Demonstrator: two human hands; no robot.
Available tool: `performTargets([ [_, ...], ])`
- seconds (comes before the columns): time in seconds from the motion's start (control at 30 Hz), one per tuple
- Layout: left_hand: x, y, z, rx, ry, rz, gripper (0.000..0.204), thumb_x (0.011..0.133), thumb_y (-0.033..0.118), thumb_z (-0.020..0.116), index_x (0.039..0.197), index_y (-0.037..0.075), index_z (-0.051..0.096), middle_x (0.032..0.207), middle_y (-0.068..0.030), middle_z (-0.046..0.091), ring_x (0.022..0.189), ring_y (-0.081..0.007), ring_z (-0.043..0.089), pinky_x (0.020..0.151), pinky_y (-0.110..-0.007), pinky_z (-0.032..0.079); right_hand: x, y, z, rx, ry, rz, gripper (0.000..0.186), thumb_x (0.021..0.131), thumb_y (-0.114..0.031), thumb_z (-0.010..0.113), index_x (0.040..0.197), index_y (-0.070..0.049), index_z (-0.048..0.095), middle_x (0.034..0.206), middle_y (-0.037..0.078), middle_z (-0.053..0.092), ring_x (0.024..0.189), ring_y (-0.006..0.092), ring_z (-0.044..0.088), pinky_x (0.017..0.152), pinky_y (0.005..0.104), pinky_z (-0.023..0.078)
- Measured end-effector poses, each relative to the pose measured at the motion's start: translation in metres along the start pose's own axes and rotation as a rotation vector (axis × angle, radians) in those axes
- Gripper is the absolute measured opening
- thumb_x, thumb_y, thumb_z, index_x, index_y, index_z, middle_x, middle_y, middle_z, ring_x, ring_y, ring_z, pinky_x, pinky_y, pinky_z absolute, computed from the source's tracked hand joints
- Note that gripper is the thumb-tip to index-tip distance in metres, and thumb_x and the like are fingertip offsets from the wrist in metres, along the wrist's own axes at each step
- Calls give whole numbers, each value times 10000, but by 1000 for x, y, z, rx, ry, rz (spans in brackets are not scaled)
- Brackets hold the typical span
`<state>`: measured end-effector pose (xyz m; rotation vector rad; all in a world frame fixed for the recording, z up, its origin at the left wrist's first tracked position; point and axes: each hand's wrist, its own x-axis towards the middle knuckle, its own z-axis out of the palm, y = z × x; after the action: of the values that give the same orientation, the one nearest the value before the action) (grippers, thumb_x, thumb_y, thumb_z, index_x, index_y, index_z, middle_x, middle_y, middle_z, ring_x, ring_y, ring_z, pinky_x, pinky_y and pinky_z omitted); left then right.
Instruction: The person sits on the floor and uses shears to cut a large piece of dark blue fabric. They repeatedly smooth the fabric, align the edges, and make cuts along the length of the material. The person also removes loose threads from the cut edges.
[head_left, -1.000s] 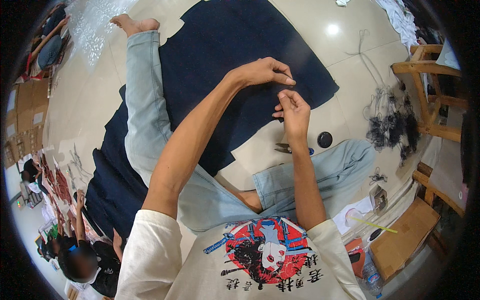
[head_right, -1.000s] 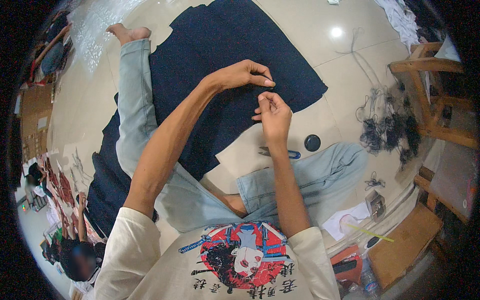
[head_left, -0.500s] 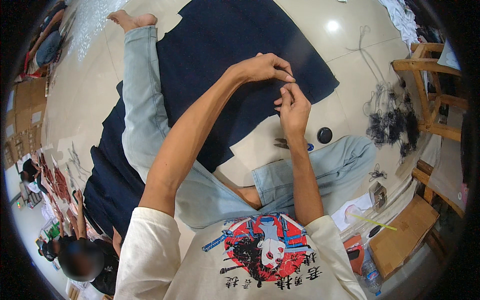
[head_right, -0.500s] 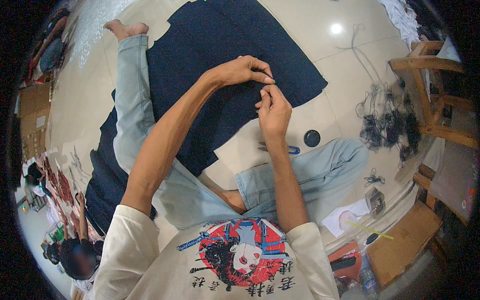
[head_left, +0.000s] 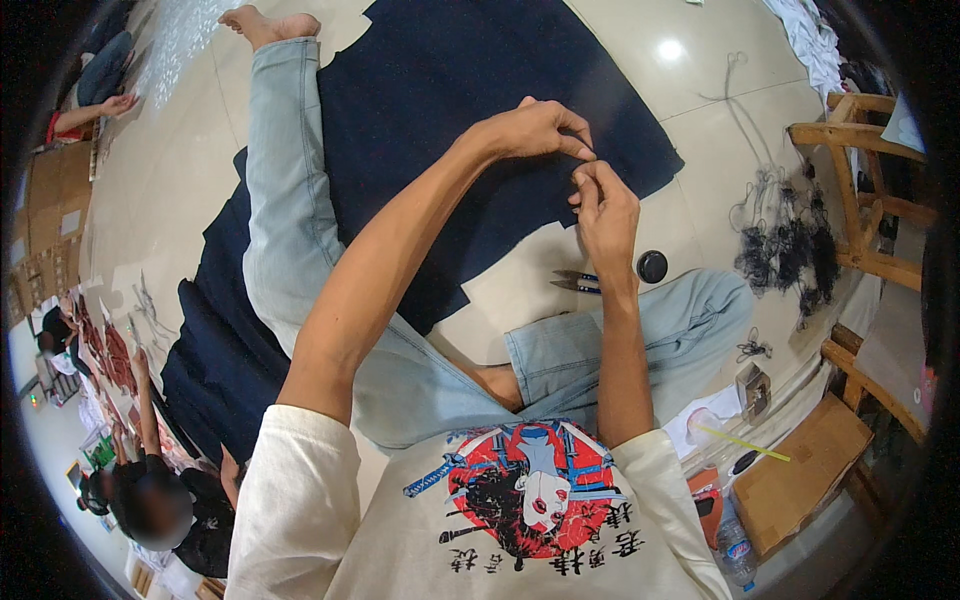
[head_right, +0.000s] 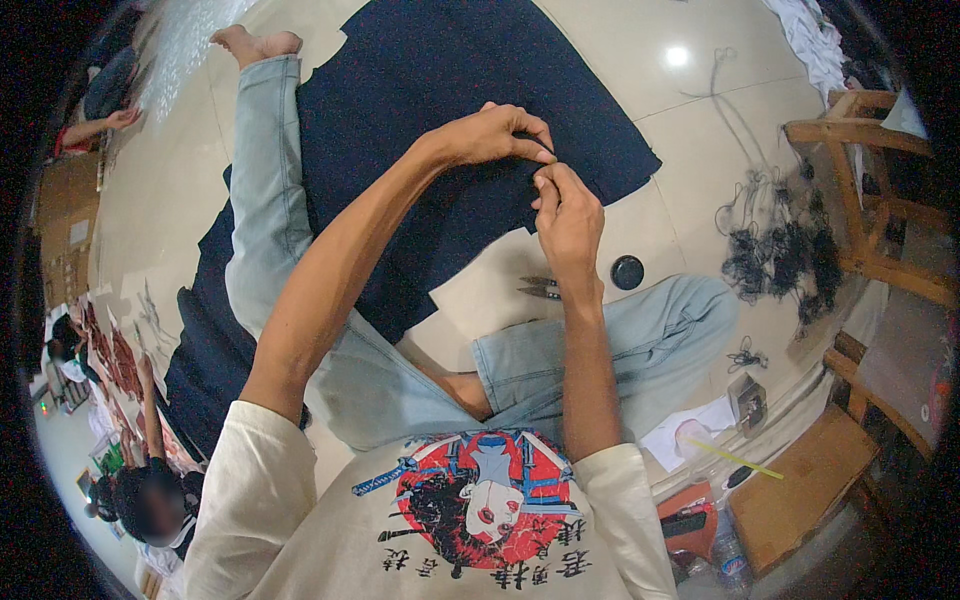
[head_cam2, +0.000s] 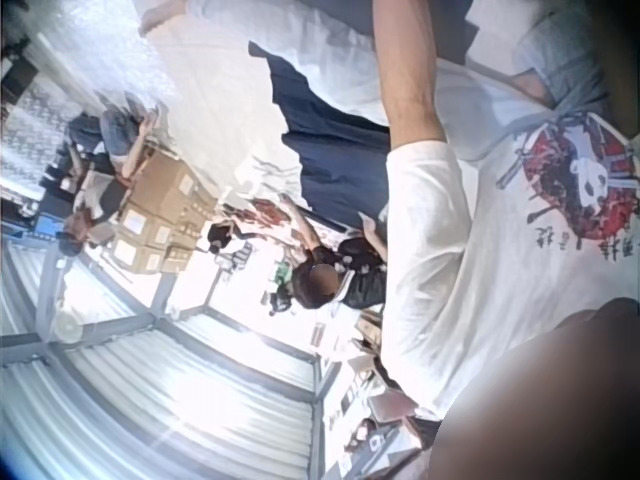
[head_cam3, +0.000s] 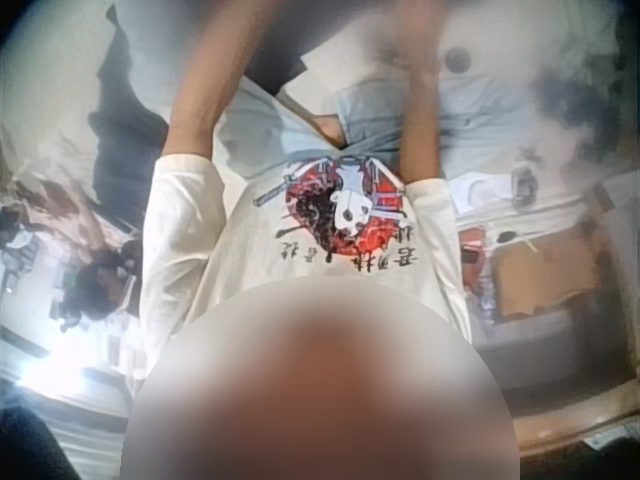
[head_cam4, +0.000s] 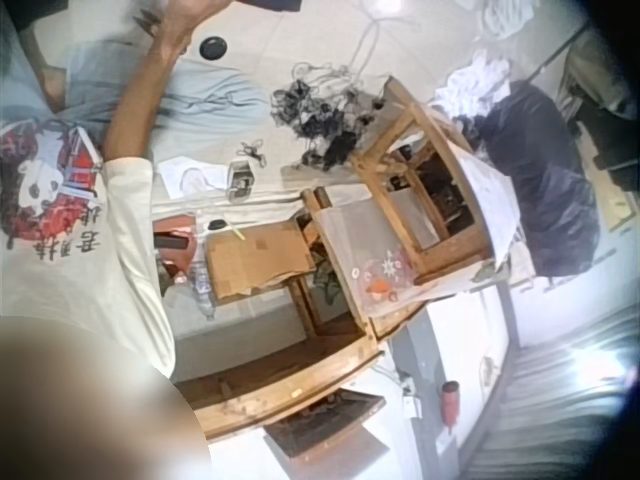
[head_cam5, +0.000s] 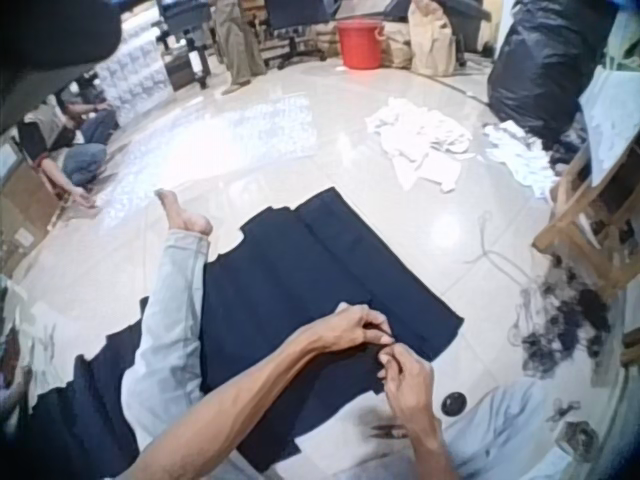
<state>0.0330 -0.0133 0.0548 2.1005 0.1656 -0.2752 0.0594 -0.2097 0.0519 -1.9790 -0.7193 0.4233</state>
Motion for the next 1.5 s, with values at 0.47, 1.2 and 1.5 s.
performTargets([
  [0.47, -3, -2, 1, 37, 48, 68, 269, 934, 370, 712, 1044, 138, 793, 1026, -87, 750, 1096, -265, 634, 1120, -539, 334, -26, 2, 4, 1060, 86, 308, 128, 1098, -202, 482, 1132, -103, 556, 1080, 39, 615, 896, 109, 589, 731, 274, 501],
  [1.2, -12, -68, 20, 607, 1032, -318, 712, 973, 613, 519, 1548, 196, 472, 1666, -204, 245, 1569, -383, 139, 1209, -703, 58, -169, -17, -166, 668, 93, 507, 194, 1042, -258, 601, 1009, -82, 526, 892, 5, 458, 805, 116, 450, 740, 271, 435],
  [1.5, -17, -62, 23, 577, 1072, -280, 783, 968, 566, 560, 1577, 108, 382, 1672, -237, 198, 1566, -417, 119, 1238, -652, 55, -82, -25, -88, -180, -90, 207, 674, 926, -302, 770, 1453, -3, 475, 890, 101, 592, 767, 172, 595, 701, 312, 492],
])
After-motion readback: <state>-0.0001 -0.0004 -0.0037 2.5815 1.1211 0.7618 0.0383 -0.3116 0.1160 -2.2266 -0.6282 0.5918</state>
